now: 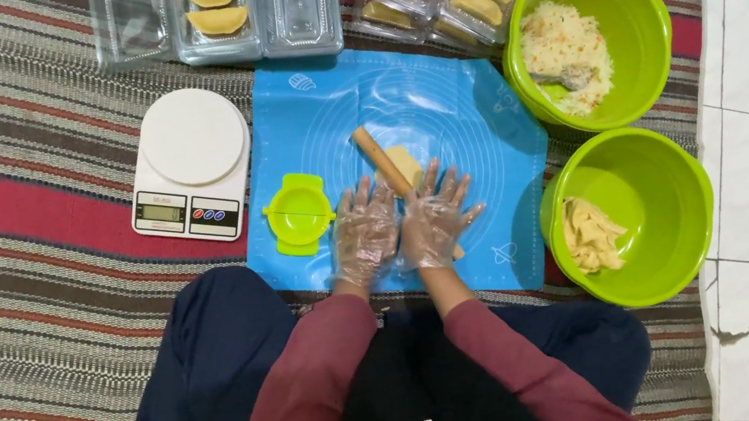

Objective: Rolling out small pieces of dough using a wooden rolling pin on a silicone mat to create pastry skins.

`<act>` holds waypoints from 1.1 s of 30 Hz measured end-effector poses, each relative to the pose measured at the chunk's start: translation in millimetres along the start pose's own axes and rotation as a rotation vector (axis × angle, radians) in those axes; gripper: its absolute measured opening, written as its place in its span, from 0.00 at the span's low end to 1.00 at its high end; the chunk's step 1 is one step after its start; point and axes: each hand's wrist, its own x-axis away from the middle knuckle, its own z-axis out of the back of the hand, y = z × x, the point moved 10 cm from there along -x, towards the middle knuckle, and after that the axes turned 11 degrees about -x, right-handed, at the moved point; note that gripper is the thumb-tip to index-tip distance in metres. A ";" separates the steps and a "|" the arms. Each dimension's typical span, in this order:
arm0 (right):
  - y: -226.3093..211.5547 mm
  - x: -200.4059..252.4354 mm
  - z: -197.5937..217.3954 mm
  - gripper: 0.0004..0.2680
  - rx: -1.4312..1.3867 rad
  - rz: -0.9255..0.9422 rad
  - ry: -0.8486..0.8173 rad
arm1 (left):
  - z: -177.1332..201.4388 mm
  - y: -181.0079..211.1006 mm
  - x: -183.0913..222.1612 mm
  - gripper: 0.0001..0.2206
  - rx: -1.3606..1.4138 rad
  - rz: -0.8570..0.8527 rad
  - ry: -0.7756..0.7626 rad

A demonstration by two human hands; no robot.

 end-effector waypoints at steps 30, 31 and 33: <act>-13.3 -61.3 8.8 0.25 -0.100 -0.134 -0.298 | -5.6 3.0 0.3 0.21 0.058 -0.005 0.290; -14.1 -64.2 10.2 0.25 -0.099 -0.130 -0.298 | -4.3 2.4 0.8 0.21 0.060 -0.001 0.291; -10.9 -67.3 8.2 0.24 -0.156 -0.182 -0.338 | -3.0 3.6 2.1 0.21 0.060 -0.012 0.285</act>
